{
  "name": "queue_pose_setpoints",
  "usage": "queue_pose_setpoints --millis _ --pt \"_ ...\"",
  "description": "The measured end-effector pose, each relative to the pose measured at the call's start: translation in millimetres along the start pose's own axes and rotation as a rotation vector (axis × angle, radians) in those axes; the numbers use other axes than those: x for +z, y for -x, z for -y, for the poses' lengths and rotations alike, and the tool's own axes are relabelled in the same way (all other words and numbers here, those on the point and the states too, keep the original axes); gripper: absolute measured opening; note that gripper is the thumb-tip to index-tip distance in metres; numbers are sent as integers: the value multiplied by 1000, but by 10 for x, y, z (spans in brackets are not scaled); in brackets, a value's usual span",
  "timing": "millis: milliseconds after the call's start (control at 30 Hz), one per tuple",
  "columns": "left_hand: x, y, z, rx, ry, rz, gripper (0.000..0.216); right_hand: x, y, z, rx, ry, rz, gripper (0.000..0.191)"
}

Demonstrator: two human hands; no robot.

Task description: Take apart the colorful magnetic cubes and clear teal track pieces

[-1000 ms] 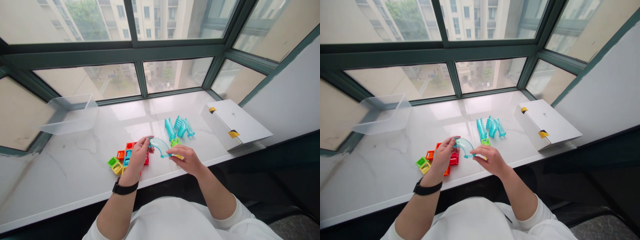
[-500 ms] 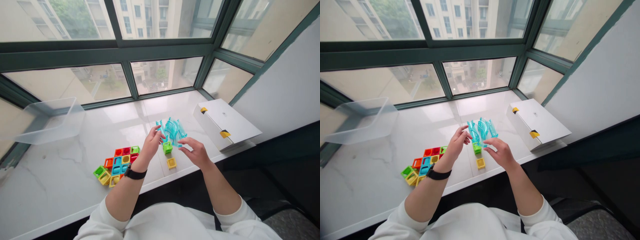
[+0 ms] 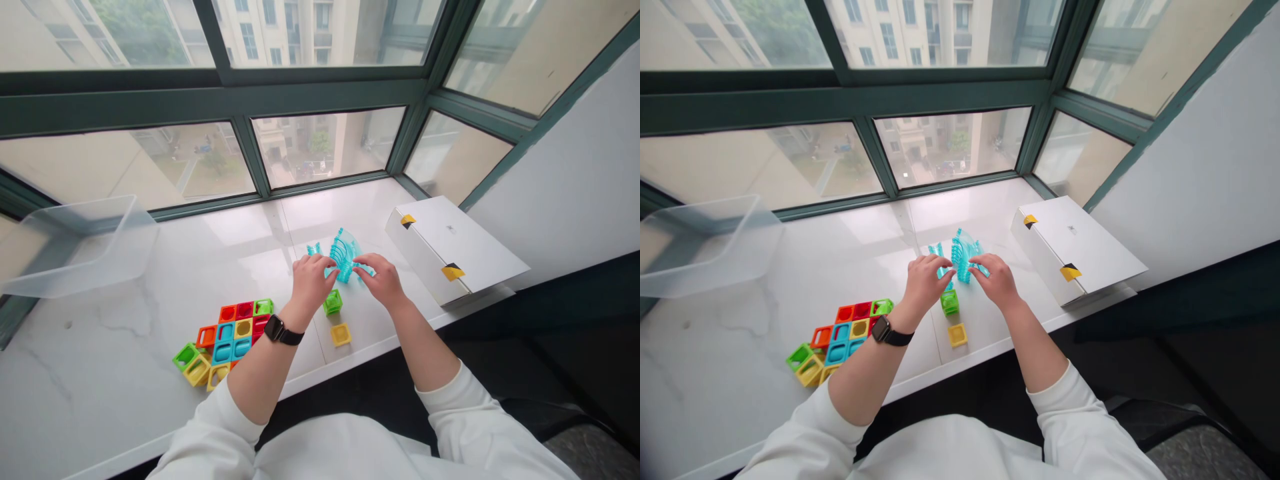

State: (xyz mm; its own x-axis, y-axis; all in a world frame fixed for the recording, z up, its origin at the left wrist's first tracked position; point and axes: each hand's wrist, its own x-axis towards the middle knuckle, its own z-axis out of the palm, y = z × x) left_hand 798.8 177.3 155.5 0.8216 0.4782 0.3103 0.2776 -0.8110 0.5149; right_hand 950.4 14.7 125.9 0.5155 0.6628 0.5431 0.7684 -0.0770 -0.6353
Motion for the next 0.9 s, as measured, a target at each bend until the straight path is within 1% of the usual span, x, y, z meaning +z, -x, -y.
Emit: queue_pose_setpoints --millis 267,500,900 --pt "130 -149 8 5 -93 39 17 54 -28 -95 7 15 20 18" --pt "228 -201 -20 23 -121 34 16 72 -35 -187 2 33 31 17" --pt "304 -259 26 6 -131 25 15 116 -51 -182 15 37 40 17"
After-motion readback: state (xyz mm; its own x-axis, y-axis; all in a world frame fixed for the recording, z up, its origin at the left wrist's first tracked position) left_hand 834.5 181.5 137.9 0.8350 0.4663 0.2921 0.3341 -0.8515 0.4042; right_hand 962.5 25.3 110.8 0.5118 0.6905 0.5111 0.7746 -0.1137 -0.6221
